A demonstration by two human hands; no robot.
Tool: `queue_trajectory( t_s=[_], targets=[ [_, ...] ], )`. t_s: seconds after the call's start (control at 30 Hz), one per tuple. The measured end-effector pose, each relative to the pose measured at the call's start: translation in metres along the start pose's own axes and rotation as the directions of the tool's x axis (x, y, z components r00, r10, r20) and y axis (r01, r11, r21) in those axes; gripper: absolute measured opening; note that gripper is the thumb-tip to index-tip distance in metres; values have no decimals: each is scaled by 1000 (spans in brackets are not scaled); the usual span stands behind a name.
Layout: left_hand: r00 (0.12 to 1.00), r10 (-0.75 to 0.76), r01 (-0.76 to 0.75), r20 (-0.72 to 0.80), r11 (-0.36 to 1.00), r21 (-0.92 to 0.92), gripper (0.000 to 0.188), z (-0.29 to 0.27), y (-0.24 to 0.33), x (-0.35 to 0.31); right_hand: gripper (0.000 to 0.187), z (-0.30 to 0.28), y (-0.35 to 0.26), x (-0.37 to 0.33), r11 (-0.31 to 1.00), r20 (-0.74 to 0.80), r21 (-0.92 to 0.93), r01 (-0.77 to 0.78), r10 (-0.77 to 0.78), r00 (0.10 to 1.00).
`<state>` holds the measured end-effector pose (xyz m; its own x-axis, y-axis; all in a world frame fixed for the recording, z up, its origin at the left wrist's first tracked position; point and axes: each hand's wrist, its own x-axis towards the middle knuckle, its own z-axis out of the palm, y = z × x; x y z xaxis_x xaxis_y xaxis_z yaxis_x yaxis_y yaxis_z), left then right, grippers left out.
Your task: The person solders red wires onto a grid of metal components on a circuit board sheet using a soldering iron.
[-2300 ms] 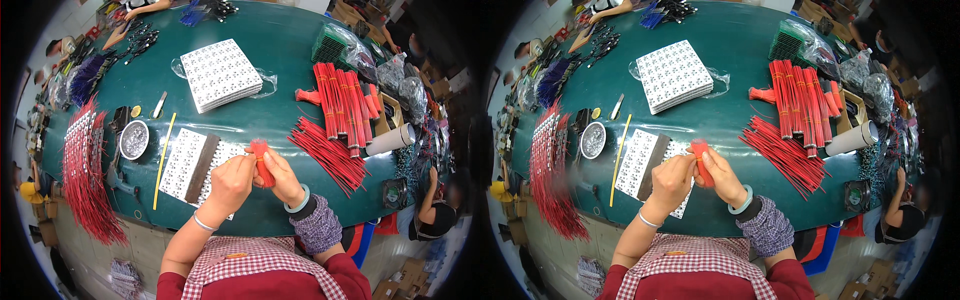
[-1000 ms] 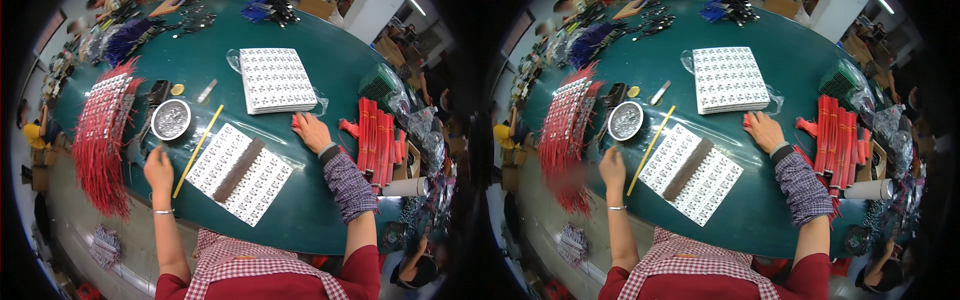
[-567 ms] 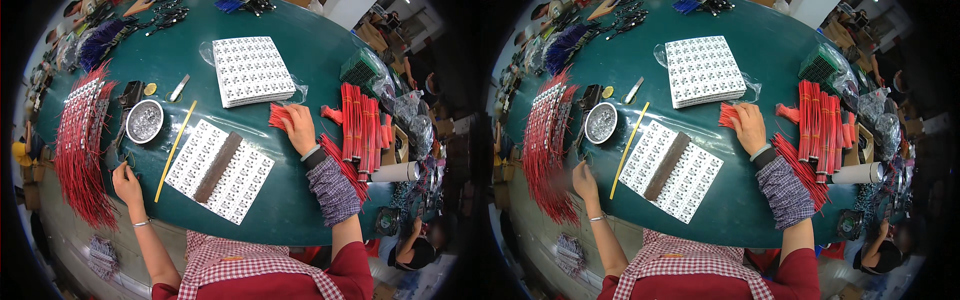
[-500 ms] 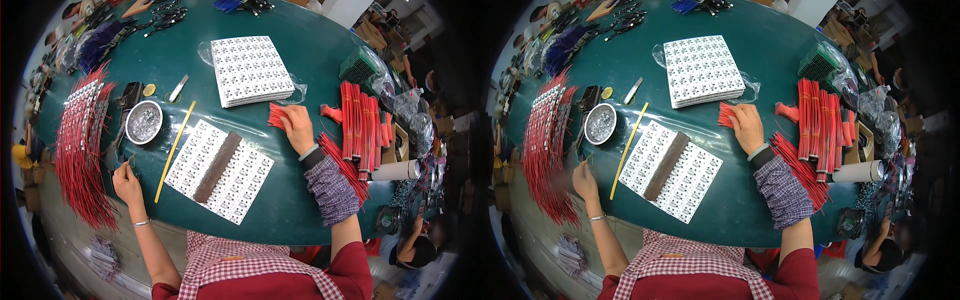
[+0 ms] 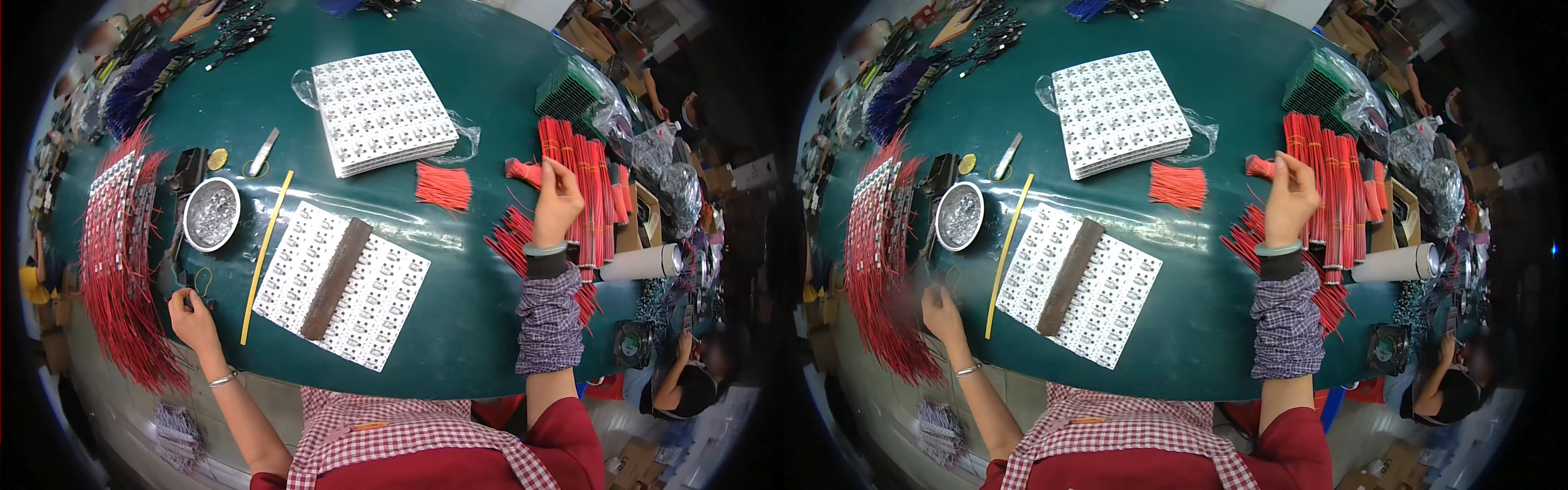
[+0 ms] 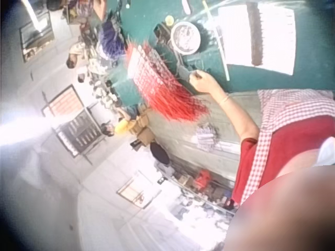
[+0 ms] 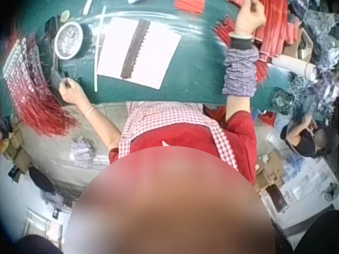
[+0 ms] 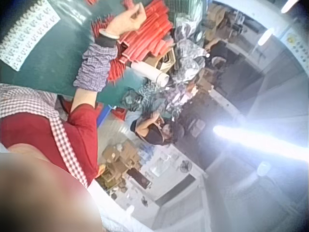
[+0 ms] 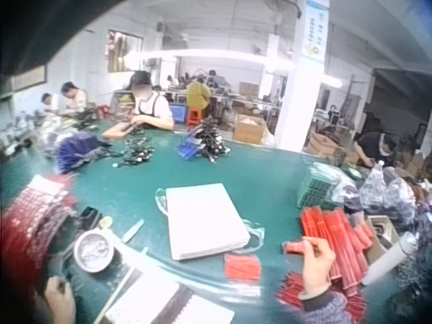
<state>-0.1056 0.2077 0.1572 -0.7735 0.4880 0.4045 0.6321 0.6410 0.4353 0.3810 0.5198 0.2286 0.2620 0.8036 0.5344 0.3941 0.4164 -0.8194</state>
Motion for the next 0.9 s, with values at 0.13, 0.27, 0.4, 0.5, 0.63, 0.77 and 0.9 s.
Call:
queue_trajectory(
  t_s=[0.13, 0.27, 0.4, 0.5, 0.63, 0.77, 0.9],
  targets=[
    [998, 59, -59, -14, 998, 34, 19, 8, 1, 5, 13, -17, 5, 0, 999, 6, 34, -23, 23, 1000],
    [982, -149, 168, -118, 971, 170, 37, 6, 21, 6, 8, 4, 1, -21, 974, 219, -120, 191, -161, 962],
    [913, -403, 407, -63, 889, 211, 57, 3, 4, 14, 13, 50, -1, -41, 912, 489, -122, 390, -287, 824],
    [921, -384, 387, -64, 890, 240, 56, 7, -26, 26, 13, 79, 5, -49, 880, 572, -140, 454, -303, 762],
    [771, -602, 637, 208, 731, -244, 37, -5, -35, 29, 9, 92, 16, -52, 833, 628, -203, 514, -292, 721],
    [827, -547, 550, 132, 735, -397, 34, -20, -36, 7, 3, 97, 15, -51, 778, 628, -220, 589, -349, 696],
    [881, -312, 149, -356, 897, -416, 43, -33, -6, -32, 8, 104, 24, -55, 689, 622, -255, 678, -420, 661]
  ],
)
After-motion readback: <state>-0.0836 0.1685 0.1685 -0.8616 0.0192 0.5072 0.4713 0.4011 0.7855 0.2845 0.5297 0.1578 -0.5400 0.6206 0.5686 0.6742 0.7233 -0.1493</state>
